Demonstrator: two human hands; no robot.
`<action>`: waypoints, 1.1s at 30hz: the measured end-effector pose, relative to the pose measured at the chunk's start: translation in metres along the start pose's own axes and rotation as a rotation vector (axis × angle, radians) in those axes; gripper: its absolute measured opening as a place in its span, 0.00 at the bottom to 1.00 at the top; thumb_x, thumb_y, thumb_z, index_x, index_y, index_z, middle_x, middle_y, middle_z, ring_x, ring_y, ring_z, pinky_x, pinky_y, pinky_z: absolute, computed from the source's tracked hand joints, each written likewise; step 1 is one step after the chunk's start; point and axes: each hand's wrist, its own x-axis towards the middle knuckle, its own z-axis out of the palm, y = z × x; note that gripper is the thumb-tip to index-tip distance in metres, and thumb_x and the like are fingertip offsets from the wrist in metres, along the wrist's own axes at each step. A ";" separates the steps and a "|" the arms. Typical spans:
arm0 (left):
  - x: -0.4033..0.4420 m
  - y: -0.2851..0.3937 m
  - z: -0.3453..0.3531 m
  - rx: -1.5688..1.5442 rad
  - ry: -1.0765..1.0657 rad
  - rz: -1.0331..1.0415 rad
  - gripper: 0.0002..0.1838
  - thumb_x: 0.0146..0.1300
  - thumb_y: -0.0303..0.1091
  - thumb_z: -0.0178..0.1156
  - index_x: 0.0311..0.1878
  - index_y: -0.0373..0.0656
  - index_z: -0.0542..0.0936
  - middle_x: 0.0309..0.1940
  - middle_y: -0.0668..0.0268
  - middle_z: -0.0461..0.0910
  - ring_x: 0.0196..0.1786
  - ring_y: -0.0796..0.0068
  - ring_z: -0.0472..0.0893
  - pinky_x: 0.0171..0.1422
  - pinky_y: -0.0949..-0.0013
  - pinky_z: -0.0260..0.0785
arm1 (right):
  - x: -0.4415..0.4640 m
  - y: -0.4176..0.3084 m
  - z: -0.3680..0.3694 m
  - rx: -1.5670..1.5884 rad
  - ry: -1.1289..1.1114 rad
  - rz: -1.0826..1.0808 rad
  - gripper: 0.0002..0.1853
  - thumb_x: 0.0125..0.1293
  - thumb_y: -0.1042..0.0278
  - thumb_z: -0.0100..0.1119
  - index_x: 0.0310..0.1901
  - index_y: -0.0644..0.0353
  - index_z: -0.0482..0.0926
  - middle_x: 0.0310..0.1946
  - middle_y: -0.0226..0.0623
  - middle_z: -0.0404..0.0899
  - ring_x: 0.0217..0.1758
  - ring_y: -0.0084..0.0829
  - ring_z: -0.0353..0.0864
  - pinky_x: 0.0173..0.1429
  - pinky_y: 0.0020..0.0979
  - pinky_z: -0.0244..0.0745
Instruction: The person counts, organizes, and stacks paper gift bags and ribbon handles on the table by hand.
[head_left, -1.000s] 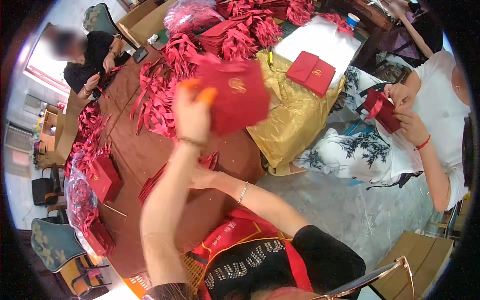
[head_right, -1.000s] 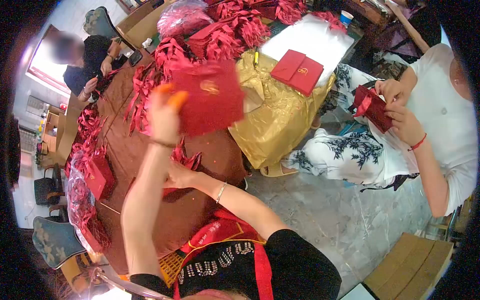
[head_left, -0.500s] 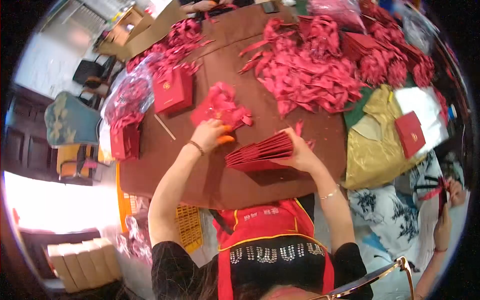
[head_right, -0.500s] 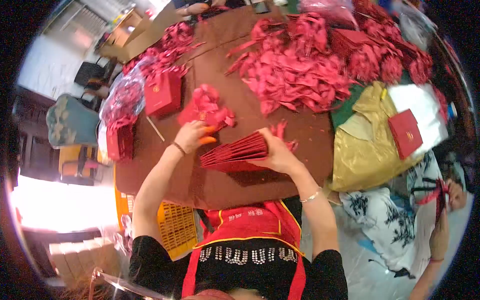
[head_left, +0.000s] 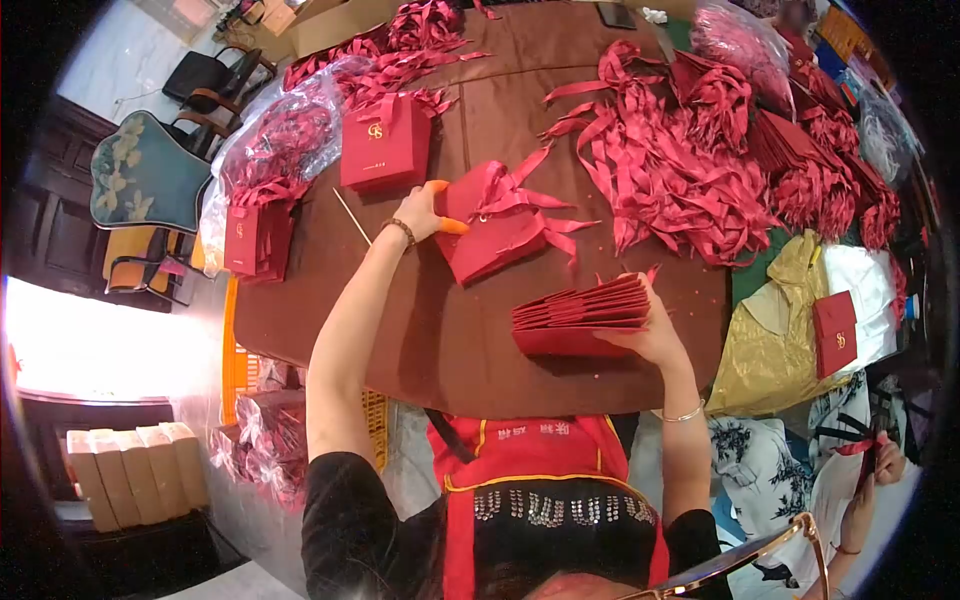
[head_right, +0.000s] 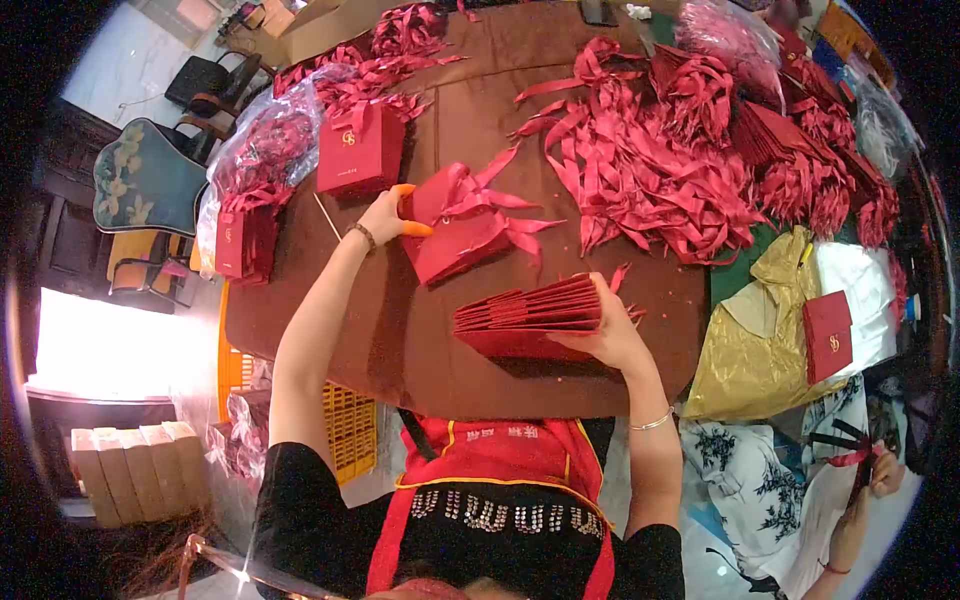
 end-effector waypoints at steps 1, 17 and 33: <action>0.001 0.001 -0.002 0.000 -0.021 -0.016 0.42 0.40 0.43 0.72 0.58 0.32 0.66 0.53 0.53 0.72 0.57 0.60 0.71 0.62 0.66 0.60 | 0.000 0.001 0.000 -0.001 -0.004 0.000 0.33 0.38 0.83 0.71 0.48 0.59 0.64 0.41 0.28 0.72 0.47 0.19 0.71 0.52 0.25 0.69; 0.016 0.037 0.005 -0.747 -0.390 -0.271 0.25 0.49 0.38 0.68 0.49 0.39 0.74 0.28 0.68 0.78 0.24 0.82 0.73 0.23 0.75 0.61 | -0.011 -0.002 0.003 -0.026 -0.005 -0.041 0.30 0.40 0.80 0.72 0.45 0.60 0.64 0.40 0.30 0.73 0.46 0.20 0.71 0.55 0.26 0.66; -0.051 0.173 -0.018 -0.301 0.136 0.588 0.19 0.49 0.20 0.61 0.47 0.36 0.75 0.41 0.60 0.78 0.42 0.75 0.78 0.47 0.72 0.69 | -0.010 -0.008 0.007 -0.048 -0.004 -0.153 0.29 0.44 0.79 0.69 0.50 0.62 0.65 0.50 0.35 0.70 0.51 0.22 0.70 0.56 0.26 0.65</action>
